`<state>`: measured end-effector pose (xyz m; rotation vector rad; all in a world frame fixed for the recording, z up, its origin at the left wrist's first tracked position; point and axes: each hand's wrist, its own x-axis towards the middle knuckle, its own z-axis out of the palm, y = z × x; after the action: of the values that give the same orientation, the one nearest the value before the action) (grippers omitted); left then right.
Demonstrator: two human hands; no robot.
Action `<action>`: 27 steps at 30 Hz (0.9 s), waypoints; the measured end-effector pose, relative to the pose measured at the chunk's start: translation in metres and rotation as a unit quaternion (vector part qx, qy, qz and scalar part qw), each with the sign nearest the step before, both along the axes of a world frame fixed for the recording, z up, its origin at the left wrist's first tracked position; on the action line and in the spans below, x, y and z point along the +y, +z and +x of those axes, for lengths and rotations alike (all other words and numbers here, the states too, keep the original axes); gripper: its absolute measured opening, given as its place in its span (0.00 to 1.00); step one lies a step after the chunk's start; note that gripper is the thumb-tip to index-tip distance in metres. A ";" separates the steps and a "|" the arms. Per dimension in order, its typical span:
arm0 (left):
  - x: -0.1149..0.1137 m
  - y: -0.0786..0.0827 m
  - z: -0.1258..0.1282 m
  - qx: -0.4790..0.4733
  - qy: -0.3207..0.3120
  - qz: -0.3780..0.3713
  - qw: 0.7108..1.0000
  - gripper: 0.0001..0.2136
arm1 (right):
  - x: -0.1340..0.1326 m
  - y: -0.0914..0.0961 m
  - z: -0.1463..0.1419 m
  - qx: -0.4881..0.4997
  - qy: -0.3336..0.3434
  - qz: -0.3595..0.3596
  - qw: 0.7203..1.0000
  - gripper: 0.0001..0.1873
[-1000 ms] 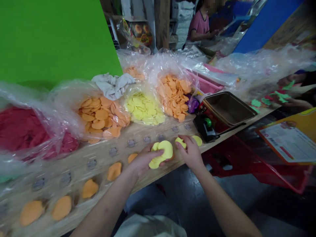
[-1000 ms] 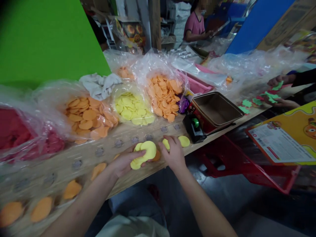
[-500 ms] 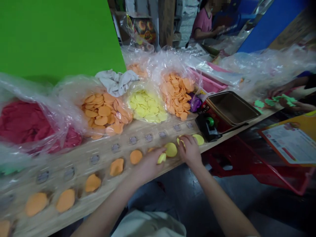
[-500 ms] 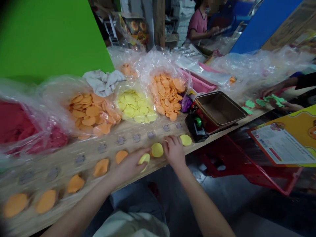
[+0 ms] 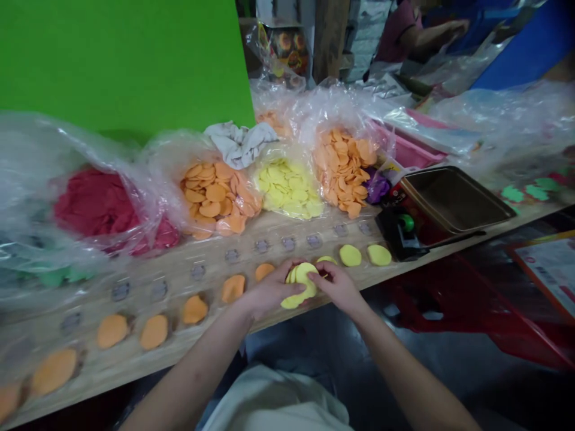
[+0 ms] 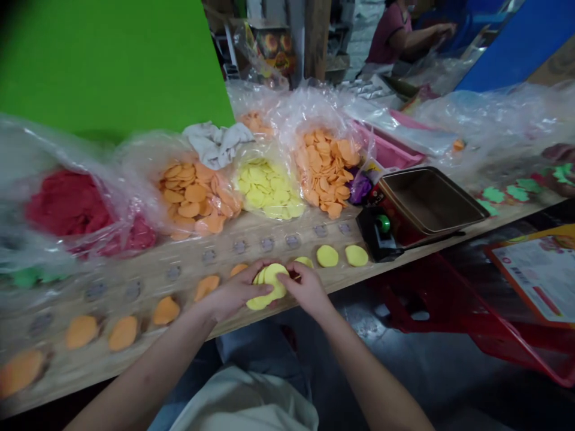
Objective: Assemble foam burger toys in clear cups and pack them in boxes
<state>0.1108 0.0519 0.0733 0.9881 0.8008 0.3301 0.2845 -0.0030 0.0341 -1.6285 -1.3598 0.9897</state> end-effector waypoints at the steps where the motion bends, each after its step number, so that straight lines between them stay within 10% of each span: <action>1: -0.001 -0.001 -0.006 0.039 0.036 0.026 0.998 0.23 | 0.004 0.000 -0.007 0.017 -0.013 -0.007 1.000 0.12; 5: -0.001 -0.004 -0.036 0.137 0.136 0.027 0.981 0.19 | 0.020 -0.008 -0.019 0.027 -0.044 0.001 0.999 0.10; 11: 0.014 -0.009 -0.077 0.146 0.052 0.114 0.981 0.12 | 0.026 -0.021 -0.029 -0.218 0.066 0.048 0.972 0.10; 17: 0.028 -0.028 -0.072 0.352 0.051 0.357 0.864 0.08 | 0.019 -0.010 -0.037 -0.431 0.060 0.132 0.891 0.12; 24: 0.029 -0.022 -0.081 0.302 0.133 0.346 0.878 0.08 | 0.022 -0.006 -0.086 -0.412 0.198 0.188 0.869 0.18; 27: 0.024 -0.009 -0.114 0.190 0.246 0.182 0.933 0.14 | 0.022 -0.014 -0.094 -0.413 0.264 0.205 0.847 0.23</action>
<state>-0.0033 0.0764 0.0644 1.2089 1.3816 0.7550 0.1905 0.0190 0.0199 -1.3959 -2.4960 0.1699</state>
